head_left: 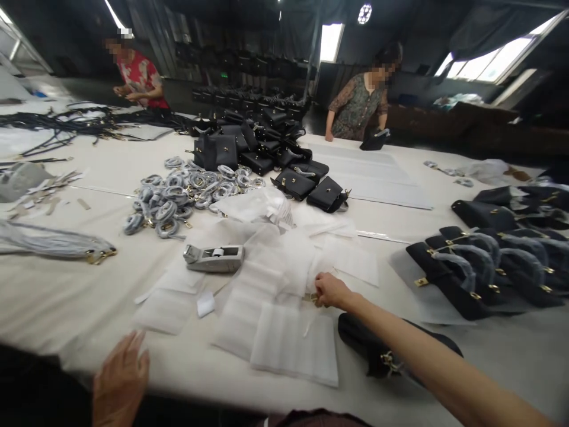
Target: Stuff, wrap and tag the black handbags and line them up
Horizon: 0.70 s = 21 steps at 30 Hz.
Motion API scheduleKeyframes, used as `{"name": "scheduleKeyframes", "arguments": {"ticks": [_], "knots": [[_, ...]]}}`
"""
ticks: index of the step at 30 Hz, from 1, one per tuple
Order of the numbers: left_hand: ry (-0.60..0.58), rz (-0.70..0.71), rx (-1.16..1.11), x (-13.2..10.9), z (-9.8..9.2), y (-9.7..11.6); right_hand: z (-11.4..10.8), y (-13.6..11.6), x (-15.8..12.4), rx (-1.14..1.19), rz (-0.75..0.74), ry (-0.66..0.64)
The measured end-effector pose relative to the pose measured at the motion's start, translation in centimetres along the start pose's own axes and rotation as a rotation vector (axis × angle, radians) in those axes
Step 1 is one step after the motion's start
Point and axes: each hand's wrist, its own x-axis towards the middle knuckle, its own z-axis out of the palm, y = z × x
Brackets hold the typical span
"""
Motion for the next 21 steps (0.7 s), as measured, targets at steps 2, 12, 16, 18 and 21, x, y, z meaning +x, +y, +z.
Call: {"name": "scheduleKeyframes", "arguments": {"ticks": [2,12,16,18,21], "knots": [[-0.038,-0.169,-0.174,-3.8,2.8,5.9,0.9,0.4,0.1,-0.018,-0.01,0.006],[-0.775,0.585,-0.082,-18.7,20.8,25.1,-2.0,8.6,0.6,0.37,-0.079,0.012],[-0.532,0.441,0.027,-14.9,25.9,29.6,-4.2,15.6,1.4,0.536,0.039,0.097],[-0.456,0.338,0.107,-11.9,28.3,31.5,-3.9,17.7,1.5,0.571,0.092,0.124],[-0.472,0.223,0.236,-7.9,31.2,33.5,-2.1,18.8,1.3,0.566,0.128,0.112]]}}
